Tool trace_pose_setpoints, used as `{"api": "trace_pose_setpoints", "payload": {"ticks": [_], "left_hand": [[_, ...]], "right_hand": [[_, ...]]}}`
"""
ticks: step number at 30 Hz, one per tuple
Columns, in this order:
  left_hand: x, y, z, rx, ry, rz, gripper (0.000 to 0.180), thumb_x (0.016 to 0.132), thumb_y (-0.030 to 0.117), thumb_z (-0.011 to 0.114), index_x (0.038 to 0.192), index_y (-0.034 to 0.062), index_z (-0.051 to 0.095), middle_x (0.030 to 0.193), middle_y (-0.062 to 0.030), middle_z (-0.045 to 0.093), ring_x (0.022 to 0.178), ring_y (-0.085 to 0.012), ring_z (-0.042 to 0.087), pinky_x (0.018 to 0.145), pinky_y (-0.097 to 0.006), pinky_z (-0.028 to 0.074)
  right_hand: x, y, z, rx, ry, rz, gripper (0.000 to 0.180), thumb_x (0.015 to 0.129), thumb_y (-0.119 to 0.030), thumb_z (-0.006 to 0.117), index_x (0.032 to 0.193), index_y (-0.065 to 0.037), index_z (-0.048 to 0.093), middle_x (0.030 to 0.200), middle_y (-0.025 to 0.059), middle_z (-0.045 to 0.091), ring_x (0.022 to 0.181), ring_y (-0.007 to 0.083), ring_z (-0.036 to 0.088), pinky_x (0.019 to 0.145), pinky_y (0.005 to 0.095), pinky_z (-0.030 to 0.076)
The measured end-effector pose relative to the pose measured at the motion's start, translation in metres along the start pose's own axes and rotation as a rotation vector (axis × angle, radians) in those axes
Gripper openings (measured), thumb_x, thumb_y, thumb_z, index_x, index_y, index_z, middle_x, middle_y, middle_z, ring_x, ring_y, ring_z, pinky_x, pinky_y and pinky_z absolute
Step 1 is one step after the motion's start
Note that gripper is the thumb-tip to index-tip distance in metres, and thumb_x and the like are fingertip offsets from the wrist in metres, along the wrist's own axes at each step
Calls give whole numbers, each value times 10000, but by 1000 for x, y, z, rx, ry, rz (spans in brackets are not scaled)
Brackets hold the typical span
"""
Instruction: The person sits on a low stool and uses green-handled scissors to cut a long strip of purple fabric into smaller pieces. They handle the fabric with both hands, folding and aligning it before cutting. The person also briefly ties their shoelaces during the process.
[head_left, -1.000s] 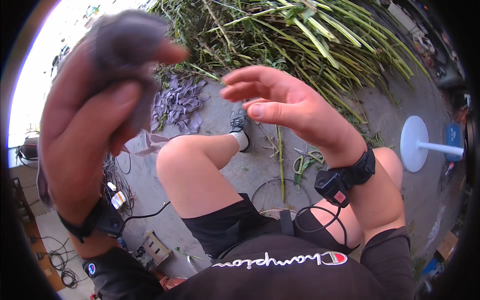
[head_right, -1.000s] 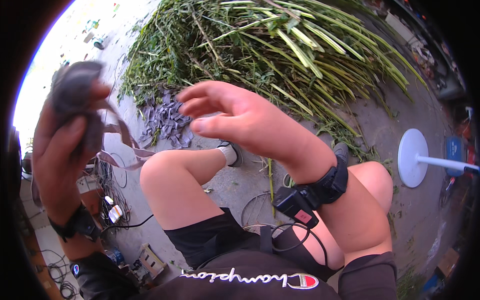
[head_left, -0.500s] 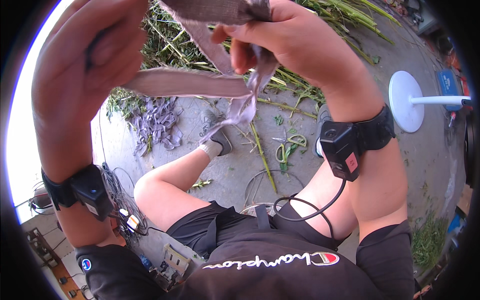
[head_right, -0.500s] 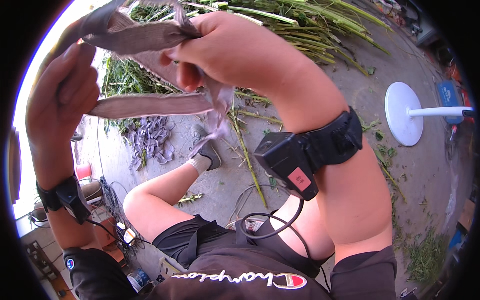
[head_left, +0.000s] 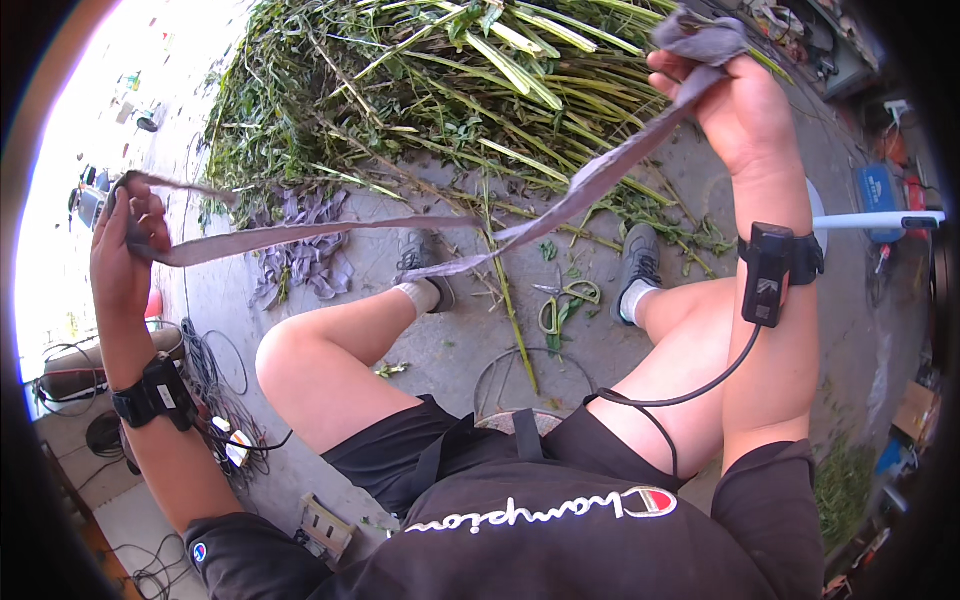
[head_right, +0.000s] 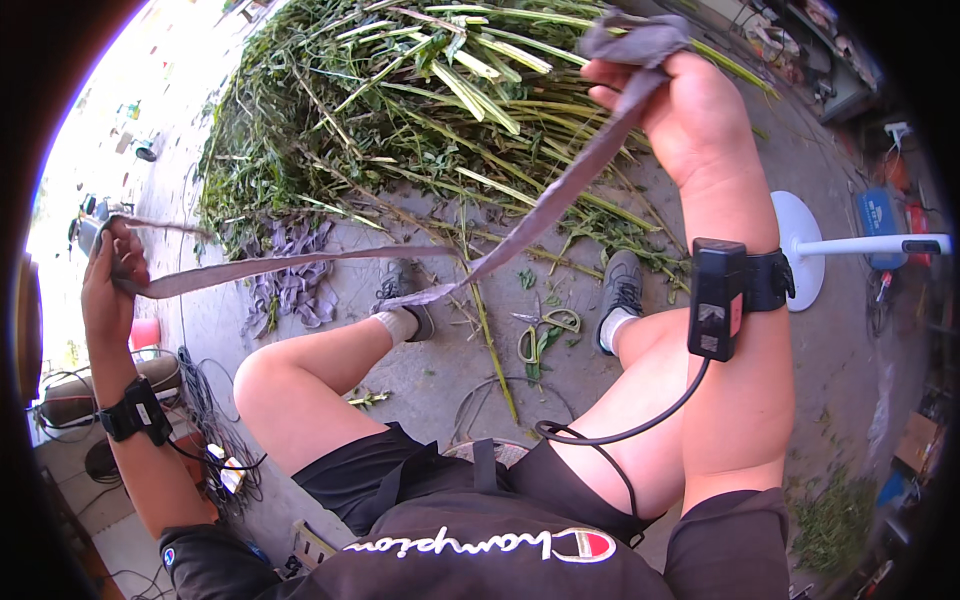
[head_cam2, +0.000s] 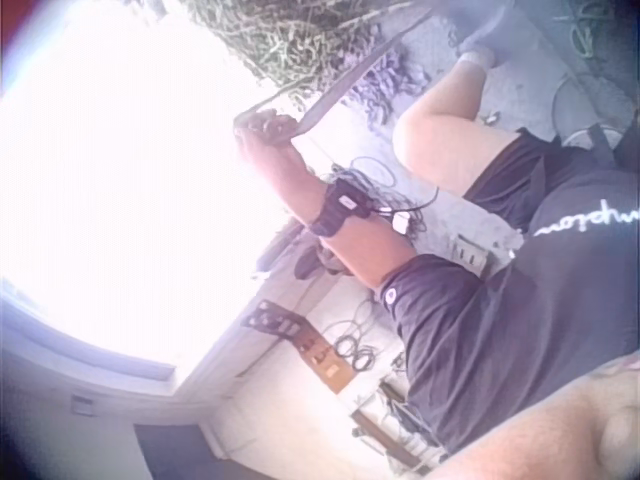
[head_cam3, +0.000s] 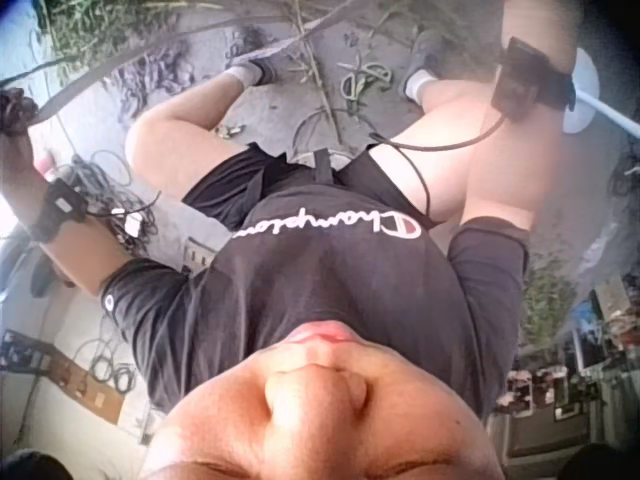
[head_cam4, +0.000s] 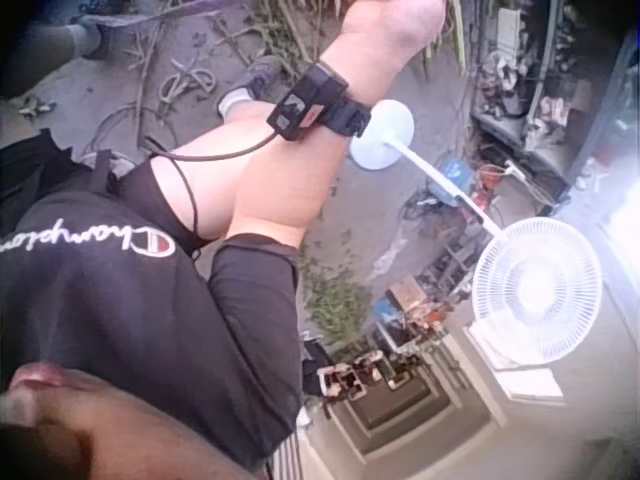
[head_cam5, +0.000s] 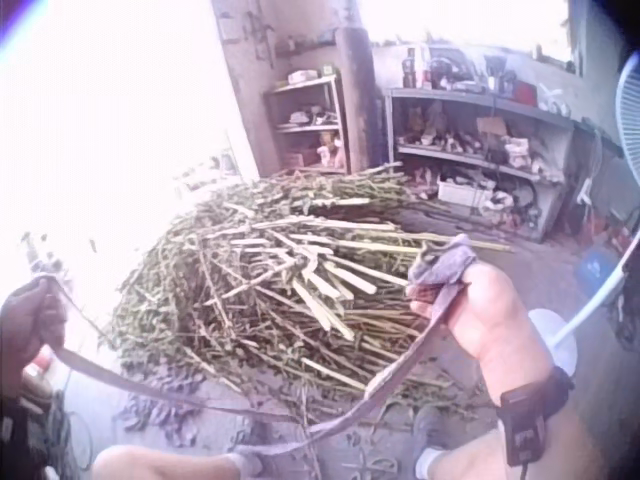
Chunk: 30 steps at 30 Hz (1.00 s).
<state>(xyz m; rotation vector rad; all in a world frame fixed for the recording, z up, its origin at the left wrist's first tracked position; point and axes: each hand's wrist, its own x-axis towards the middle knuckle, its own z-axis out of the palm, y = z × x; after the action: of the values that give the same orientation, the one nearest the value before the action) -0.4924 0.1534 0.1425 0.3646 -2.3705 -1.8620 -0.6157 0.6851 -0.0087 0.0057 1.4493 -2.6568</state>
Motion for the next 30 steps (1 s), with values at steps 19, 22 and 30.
{"api": "trace_pose_setpoints", "payload": {"ticks": [19, 22, 30], "left_hand": [[-36, -57, -303, -296, 600, 22, 381, 1040, 170, 378, 1330, -66, 452, 1324, -195, 483, 1288, -267, 442, 1153, -377, 318], [-29, -21, -170, -234, 239, 139, 418, 1029, 105, 391, 1428, -9, 344, 1309, -172, 518, 924, -147, 534, 888, -248, 444], [-20, -39, 160, -118, -385, 56, 557, 899, 140, 526, 1414, -16, 385, 1235, -192, 592, 490, 10, 359, 449, -149, 309]], "right_hand": [[-4, -63, -53, -117, 477, -41, 379, 968, -191, 356, 1190, 16, 583, 1147, 191, 638, 1138, 318, 579, 971, 455, 429], [-2, -41, -59, -578, 147, 12, 380, 948, -218, 383, 1183, -25, 611, 1098, 95, 663, 1098, 193, 596, 877, 328, 457], [-23, 21, 60, -571, -274, 124, 323, 950, -154, 420, 1186, -41, 610, 1028, 43, 649, 857, 115, 623, 758, 280, 531]]}}
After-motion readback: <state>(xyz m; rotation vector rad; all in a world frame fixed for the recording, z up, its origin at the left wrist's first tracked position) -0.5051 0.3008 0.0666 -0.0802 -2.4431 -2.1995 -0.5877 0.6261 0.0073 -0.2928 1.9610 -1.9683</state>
